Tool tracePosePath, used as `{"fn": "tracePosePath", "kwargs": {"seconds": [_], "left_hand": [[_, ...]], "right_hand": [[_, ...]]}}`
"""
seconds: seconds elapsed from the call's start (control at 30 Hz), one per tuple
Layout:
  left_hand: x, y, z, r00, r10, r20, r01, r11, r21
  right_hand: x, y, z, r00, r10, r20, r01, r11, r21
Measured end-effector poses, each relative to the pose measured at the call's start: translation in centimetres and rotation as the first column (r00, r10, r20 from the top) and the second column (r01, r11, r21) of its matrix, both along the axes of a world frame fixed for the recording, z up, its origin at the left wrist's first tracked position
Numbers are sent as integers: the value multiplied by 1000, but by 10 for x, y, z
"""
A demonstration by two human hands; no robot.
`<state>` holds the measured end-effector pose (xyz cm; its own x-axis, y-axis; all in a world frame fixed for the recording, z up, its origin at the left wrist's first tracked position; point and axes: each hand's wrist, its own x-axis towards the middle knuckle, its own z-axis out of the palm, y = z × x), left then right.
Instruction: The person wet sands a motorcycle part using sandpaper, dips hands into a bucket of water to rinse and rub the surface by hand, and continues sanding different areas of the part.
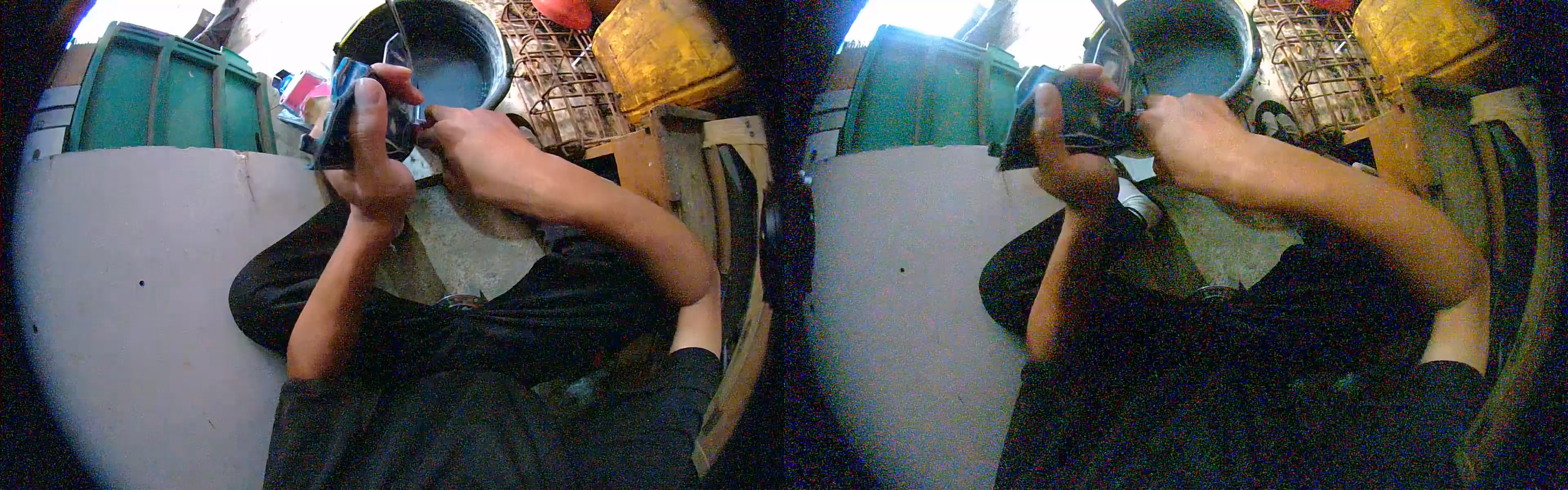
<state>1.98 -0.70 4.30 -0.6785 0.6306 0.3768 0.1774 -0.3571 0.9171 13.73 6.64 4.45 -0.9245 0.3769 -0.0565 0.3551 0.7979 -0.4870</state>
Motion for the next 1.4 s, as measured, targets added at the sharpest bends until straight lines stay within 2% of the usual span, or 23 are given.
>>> {"fn": "tracePosePath", "kwargs": {"seconds": [0.07, 0.13, 0.2, 0.27, 0.33, 0.37, 0.53, 0.67, 0.73, 0.77, 0.8, 0.87, 0.9, 1.0, 1.13, 1.23, 1.27, 1.33, 1.4], "left_hand": [[-3, 4, -4, 999, 36, 4, -36, 999, 20], [-4, 2, -5, 998, 57, 7, -57, 998, 21], [-1, 1, -1, 990, 21, 141, -29, 998, 54], [6, 0, 7, 989, -45, 144, 34, 996, 77], [6, 1, 7, 998, 14, 63, -16, 1000, 23], [-2, 3, -1, 996, 51, 76, -54, 998, 35], [10, -4, 6, 1000, 10, 30, -9, 999, -37], [-3, 3, 0, 990, 105, 99, -103, 994, -22], [0, 0, 2, 988, 73, 133, -69, 997, -30], [1, -2, 1, 998, 27, 59, -27, 1000, -15], [2, -1, 2, 998, 24, 59, -24, 1000, -12], [3, 0, 7, 992, 50, 114, -49, 999, -13], [-2, 4, 7, 980, 108, 167, -108, 994, -9], [-18, 5, 6, 974, 130, 186, -144, 988, 61], [-39, 6, 19, 960, 101, 260, -118, 992, 50], [-59, 4, 23, 862, 78, 501, -122, 991, 55], [-64, 3, 22, 863, 77, 499, -122, 991, 58], [-74, 1, 19, 761, 66, 646, -144, 987, 68], [-83, 1, 13, 742, 61, 668, -163, 982, 91]], "right_hand": [[0, -1, -1, 1000, -12, -2, 12, 999, -34], [1, -6, 7, 997, 56, 45, -59, 996, 73], [0, -1, 4, 999, 34, 39, -36, 999, 40], [-1, 0, 1, 999, 9, 34, -9, 1000, 9], [-3, -2, -3, 991, -22, 132, 26, 999, -30], [3, -7, -2, 999, 47, 26, -49, 994, 95], [0, 1, -3, 999, 25, 33, -27, 998, 62], [1, -5, 4, 999, 46, -13, -45, 997, 67], [0, -3, 0, 999, 48, -1, -48, 996, 73], [1, -2, -1, 999, 46, 15, -47, 996, 76], [1, -2, 2, 999, 43, 15, -44, 996, 79], [-3, -5, 9, 989, -46, 138, 52, 998, -42], [-2, -6, 6, 1000, 19, 16, -21, 997, 76], [-1, -3, 12, 998, 53, -17, -52, 997, 56], [-2, 3, 16, 998, -36, 54, 29, 992, 124], [-1, 10, 9, 987, -92, -130, 114, 977, 179], [-1, 10, 8, 987, -91, -133, 114, 977, 182], [-2, 9, 9, 979, -91, -183, 126, 974, 189], [-2, 9, 11, 974, -84, -210, 131, 967, 218]]}}
